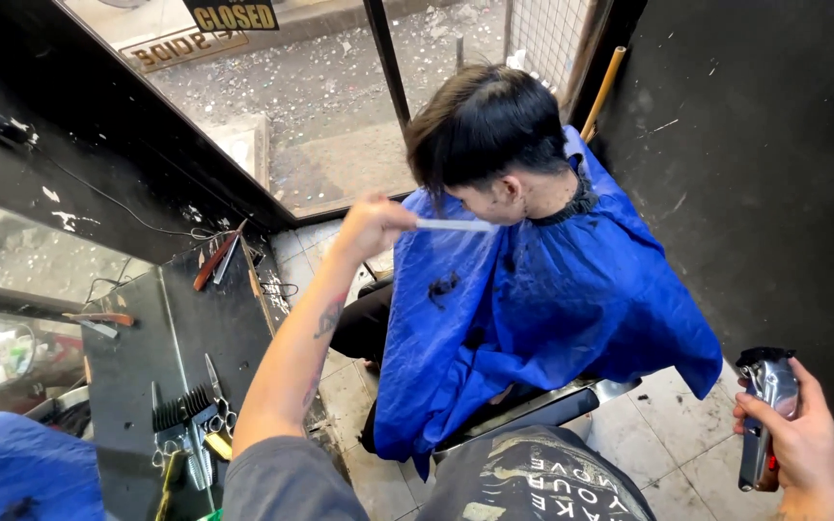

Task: A barber uses electric clippers and a comb to trim and finish a client's haircut at a cutting station.

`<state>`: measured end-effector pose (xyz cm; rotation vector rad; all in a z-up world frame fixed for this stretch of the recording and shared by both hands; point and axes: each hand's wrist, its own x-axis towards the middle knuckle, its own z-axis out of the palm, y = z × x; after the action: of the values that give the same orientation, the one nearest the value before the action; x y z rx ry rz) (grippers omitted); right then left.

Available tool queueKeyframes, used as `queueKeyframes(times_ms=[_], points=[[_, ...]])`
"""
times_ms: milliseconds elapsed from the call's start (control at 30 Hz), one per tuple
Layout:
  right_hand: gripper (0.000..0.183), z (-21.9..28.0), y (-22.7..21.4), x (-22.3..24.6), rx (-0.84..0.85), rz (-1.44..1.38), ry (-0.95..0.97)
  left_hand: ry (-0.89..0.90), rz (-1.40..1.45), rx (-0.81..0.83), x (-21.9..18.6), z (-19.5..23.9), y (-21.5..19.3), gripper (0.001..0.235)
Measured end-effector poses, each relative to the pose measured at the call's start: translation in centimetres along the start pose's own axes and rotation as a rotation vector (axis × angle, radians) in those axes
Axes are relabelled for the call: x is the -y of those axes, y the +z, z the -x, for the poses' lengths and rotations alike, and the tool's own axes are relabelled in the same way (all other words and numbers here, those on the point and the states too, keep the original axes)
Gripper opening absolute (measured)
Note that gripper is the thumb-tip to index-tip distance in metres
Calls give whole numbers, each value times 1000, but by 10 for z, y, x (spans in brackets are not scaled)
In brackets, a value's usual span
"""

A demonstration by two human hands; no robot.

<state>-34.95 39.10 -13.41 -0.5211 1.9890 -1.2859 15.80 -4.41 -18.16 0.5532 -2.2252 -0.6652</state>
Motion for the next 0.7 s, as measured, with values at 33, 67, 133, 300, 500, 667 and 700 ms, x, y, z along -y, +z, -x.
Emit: queueKeyframes(times_ms=[33,67,133,300,500,667,700], points=[[87,3,2,9,-2,1,-3,3,1,-3,-26,1,-1,14],[86,5,4,17,10,-18,3,16,-37,-49,-52,2,-2,11],[85,-3,9,27,27,-31,7,23,-74,-100,-70,7,2,11],[85,-65,56,51,291,-245,-405,-405,644,-1401,-22,-27,1,19],[83,-103,180,156,592,-553,-577,-780,955,-792,38,-61,65,36],[88,-141,262,183,731,-702,-719,-756,937,-814,41,-69,86,16],[89,-146,274,184,768,-701,-711,-779,920,-835,41,-65,88,17]])
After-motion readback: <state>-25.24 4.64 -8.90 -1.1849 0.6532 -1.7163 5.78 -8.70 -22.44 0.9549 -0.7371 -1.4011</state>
